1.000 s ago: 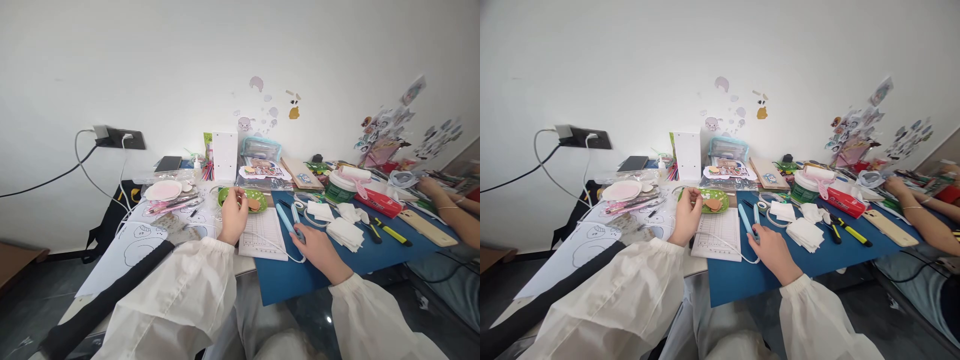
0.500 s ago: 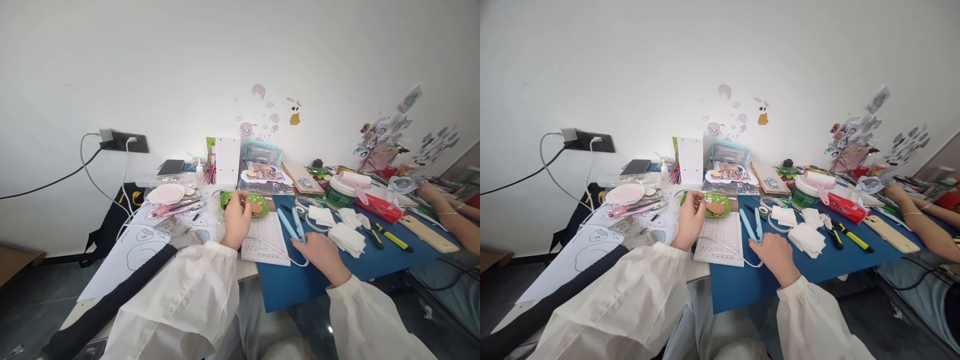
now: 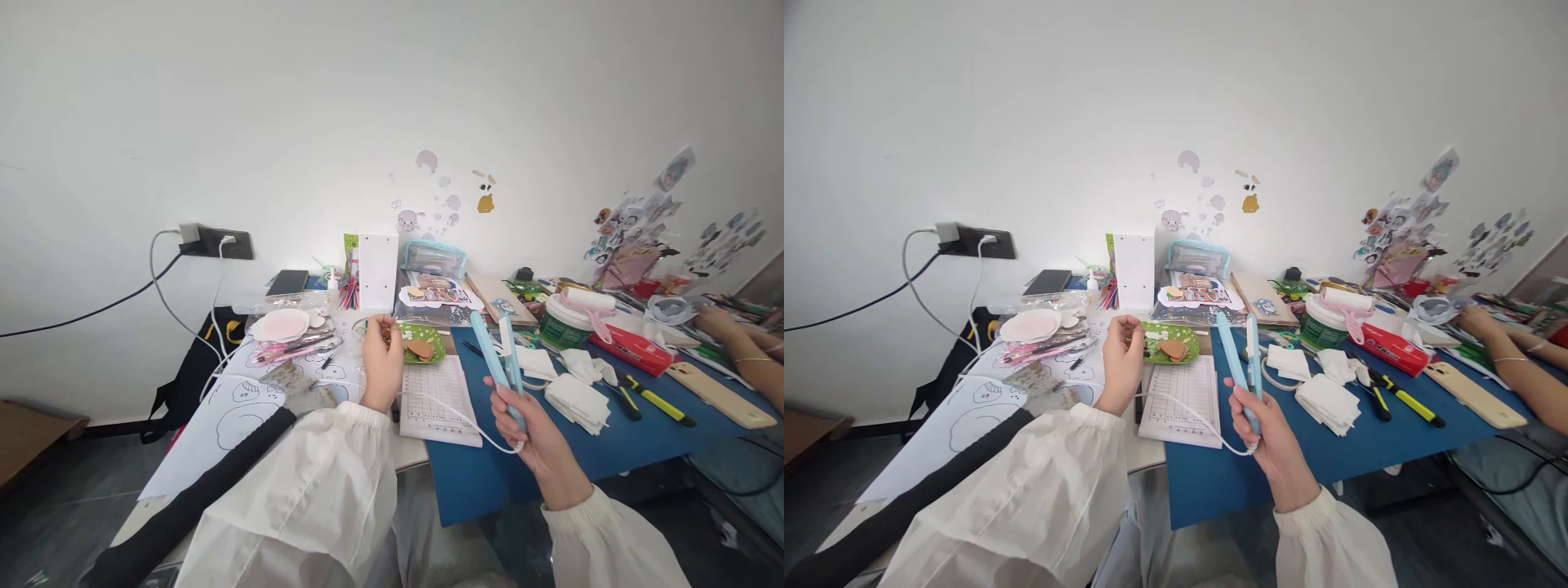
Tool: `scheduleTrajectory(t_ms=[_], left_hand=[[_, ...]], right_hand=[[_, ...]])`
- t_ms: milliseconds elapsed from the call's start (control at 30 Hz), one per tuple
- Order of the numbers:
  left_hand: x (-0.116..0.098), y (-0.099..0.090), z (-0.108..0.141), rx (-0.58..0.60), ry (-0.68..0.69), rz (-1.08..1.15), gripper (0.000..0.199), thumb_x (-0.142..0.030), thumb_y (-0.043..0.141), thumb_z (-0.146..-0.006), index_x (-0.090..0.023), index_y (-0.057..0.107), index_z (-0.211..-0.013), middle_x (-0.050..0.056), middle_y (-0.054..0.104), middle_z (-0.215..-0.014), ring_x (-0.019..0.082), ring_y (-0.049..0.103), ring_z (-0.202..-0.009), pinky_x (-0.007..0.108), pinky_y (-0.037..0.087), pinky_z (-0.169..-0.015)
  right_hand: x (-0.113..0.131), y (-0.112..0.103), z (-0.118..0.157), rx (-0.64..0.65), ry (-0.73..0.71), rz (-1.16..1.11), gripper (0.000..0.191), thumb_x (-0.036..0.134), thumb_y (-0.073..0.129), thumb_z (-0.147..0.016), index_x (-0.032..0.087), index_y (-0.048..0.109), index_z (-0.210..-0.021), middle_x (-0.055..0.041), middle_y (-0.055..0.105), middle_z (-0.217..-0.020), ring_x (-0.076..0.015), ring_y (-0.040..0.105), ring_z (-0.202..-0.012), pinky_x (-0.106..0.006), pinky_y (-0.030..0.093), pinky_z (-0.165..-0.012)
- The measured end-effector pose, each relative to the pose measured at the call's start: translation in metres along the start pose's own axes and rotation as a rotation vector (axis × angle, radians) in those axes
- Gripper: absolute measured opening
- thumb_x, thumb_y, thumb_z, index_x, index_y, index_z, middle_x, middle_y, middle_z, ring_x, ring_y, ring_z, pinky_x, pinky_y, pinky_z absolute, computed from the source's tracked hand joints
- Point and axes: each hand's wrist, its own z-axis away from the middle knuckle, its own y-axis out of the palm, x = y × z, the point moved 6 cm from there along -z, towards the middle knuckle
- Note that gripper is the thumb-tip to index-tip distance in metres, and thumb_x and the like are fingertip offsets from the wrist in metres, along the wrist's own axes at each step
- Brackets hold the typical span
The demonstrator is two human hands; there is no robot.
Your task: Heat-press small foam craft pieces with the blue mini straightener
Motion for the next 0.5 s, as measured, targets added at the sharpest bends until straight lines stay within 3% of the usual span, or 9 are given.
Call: scheduleTrajectory(t_ms=[100,167,233,300,400,433,500], left_hand=[[0.000,-0.005,-0.003,-0.047,0.001,0.001,0.007,-0.019,0.041,-0.084,-0.020,0.043,-0.090,0.001,0.051,-0.082,0.013,0.052,-0.070,0.024,0.041,-0.063],[-0.006,-0.006,0.000,-0.033,0.023,-0.003,0.007,-0.020,0.038,-0.087,-0.020,0.041,-0.092,0.002,0.051,-0.085,0.013,0.053,-0.072,0.025,0.041,-0.065],[-0.019,-0.002,0.009,0.055,0.071,-0.008,0.009,-0.023,0.035,-0.090,-0.020,0.041,-0.094,0.002,0.052,-0.085,0.013,0.054,-0.074,0.025,0.042,-0.066],[-0.038,0.006,0.026,0.227,0.145,-0.014,0.016,-0.028,0.033,-0.092,-0.020,0.046,-0.095,0.003,0.057,-0.083,0.014,0.056,-0.076,0.026,0.044,-0.069],[-0.065,0.022,0.064,0.606,0.299,-0.063,0.024,-0.033,0.037,-0.092,-0.020,0.057,-0.091,0.003,0.064,-0.085,0.016,0.060,-0.080,0.026,0.045,-0.075],[-0.070,0.029,0.078,0.776,0.384,-0.153,0.027,-0.033,0.034,-0.093,-0.020,0.057,-0.094,0.004,0.065,-0.086,0.016,0.060,-0.080,0.026,0.045,-0.074],[-0.073,0.032,0.094,0.929,0.472,-0.322,0.028,-0.036,0.037,-0.093,-0.019,0.058,-0.088,0.003,0.064,-0.078,0.016,0.060,-0.071,0.025,0.043,-0.066]], right_hand=[[0.007,0.011,0.005,0.102,0.029,-0.235,0.042,0.054,0.046,-0.085,0.016,0.063,-0.093,0.0066,0.031,-0.060,-0.0045,0.014,-0.037,-0.020,0.025,-0.031],[0.014,0.021,0.010,0.186,0.069,-0.484,0.044,0.052,0.037,-0.089,0.016,0.062,-0.091,0.0048,0.031,-0.063,-0.0063,0.018,-0.039,-0.019,0.031,-0.033],[0.024,0.030,0.014,0.247,0.085,-0.669,0.039,0.049,0.038,-0.090,0.017,0.060,-0.089,0.0025,0.035,-0.068,-0.0074,0.027,-0.043,-0.019,0.037,-0.037],[0.037,0.035,0.014,0.259,0.052,-0.728,0.035,0.049,0.041,-0.090,0.019,0.060,-0.089,0.0011,0.039,-0.072,-0.0083,0.036,-0.049,-0.020,0.041,-0.044],[0.058,0.034,0.009,0.242,-0.036,-0.730,0.033,0.051,0.044,-0.088,0.022,0.061,-0.088,0.0007,0.043,-0.074,-0.0100,0.045,-0.058,-0.022,0.047,-0.055],[0.064,0.032,0.007,0.230,-0.073,-0.712,0.032,0.051,0.045,-0.088,0.023,0.061,-0.088,0.0003,0.045,-0.075,-0.0109,0.047,-0.061,-0.024,0.048,-0.059],[0.079,0.024,0.002,0.198,-0.171,-0.642,0.030,0.052,0.045,-0.088,0.027,0.061,-0.089,-0.0006,0.050,-0.080,-0.0135,0.053,-0.070,-0.027,0.050,-0.067]])
